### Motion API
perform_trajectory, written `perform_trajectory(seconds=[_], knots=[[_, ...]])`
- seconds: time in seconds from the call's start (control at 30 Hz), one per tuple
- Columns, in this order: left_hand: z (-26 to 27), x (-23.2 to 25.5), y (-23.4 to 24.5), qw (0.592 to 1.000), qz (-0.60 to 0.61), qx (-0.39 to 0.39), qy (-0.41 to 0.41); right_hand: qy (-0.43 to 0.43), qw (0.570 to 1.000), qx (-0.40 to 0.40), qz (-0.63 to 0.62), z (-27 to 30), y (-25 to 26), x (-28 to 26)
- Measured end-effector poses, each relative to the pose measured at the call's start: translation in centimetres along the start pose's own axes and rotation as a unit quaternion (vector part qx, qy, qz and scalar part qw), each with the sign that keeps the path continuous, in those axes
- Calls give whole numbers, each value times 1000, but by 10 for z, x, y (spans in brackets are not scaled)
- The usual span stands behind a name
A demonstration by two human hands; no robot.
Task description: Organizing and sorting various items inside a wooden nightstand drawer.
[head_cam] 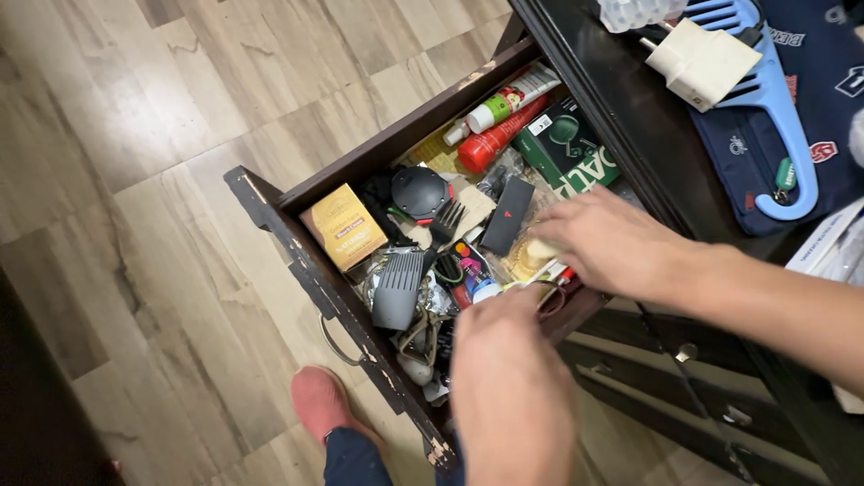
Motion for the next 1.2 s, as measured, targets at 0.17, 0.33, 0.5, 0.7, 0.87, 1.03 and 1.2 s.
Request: perform_trajectory(seconds=[0.17, 0.33, 0.5, 0.7, 0.87, 1.03, 1.2], knots=[[-50, -35, 77, 989, 1, 109, 99, 44, 977, 108, -177, -6, 9, -59], [-164, -50, 140, 979, 152, 100, 89, 156, 950, 195, -187, -43, 14, -106], [-201, -95, 191, 982, 115, 86, 121, 160, 968, 41, -187, -72, -31, -106], [-158, -112, 243, 975, 71, 79, 197, 72, 974, 156, -150, -41, 20, -122], [-132, -99, 234, 968, 58, 23, 242, 167, 968, -41, -186, -10, -18, -172], [-144, -90, 208, 966, 61, -33, 248, 113, 952, 4, -286, -6, -10, -148], [-126, -77, 135, 986, -48, -80, 139, -123, 952, 219, -175, -20, 46, -40]])
Point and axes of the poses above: each hand's wrist, its own z-axis away from the middle knuckle, its own y-axis out of the back of the hand, x = y × z, the point moved 8 cm from there along -z, towards the middle knuckle, and after that the axes turned 10 degrees about x, right-handed, at the moved point
